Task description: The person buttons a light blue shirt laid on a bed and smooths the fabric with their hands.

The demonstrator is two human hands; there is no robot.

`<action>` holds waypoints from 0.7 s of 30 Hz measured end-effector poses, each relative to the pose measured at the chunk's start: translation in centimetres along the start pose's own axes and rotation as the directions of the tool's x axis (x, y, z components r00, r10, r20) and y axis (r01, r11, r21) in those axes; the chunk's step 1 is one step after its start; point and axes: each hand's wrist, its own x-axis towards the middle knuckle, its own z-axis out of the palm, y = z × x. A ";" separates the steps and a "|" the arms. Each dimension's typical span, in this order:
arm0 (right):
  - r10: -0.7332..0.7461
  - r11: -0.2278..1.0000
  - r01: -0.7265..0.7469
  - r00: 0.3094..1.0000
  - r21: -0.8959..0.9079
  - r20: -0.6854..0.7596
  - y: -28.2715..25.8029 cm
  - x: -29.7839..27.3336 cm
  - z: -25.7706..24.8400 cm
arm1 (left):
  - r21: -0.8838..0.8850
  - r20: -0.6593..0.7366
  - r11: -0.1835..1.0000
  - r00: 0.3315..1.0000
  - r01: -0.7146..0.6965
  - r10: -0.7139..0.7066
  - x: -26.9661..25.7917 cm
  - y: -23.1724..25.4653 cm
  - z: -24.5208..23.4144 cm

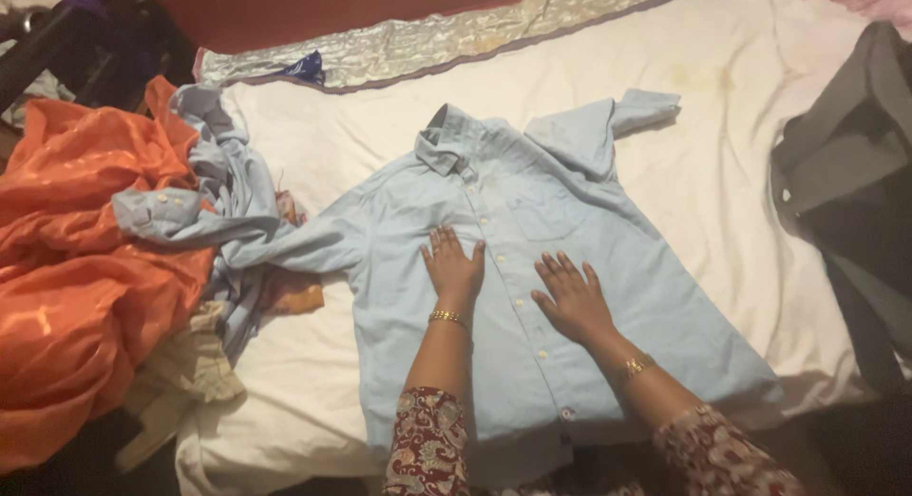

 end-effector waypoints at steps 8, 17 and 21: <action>0.022 0.999 -0.024 0.999 0.037 0.044 -0.4 0.4 -1.1 | 0.062 0.029 0.998 1.000 -0.001 -0.001 7.0 -1.8 1.7; 0.010 0.999 -0.011 1.000 0.041 0.016 -0.3 0.6 -0.9 | 0.072 0.000 0.996 0.998 0.060 -0.061 13.0 -2.7 3.5; 0.023 0.997 -0.025 0.999 0.069 0.023 -0.3 0.8 -1.1 | 0.077 -0.014 0.994 0.997 0.071 -0.070 14.4 -2.8 3.6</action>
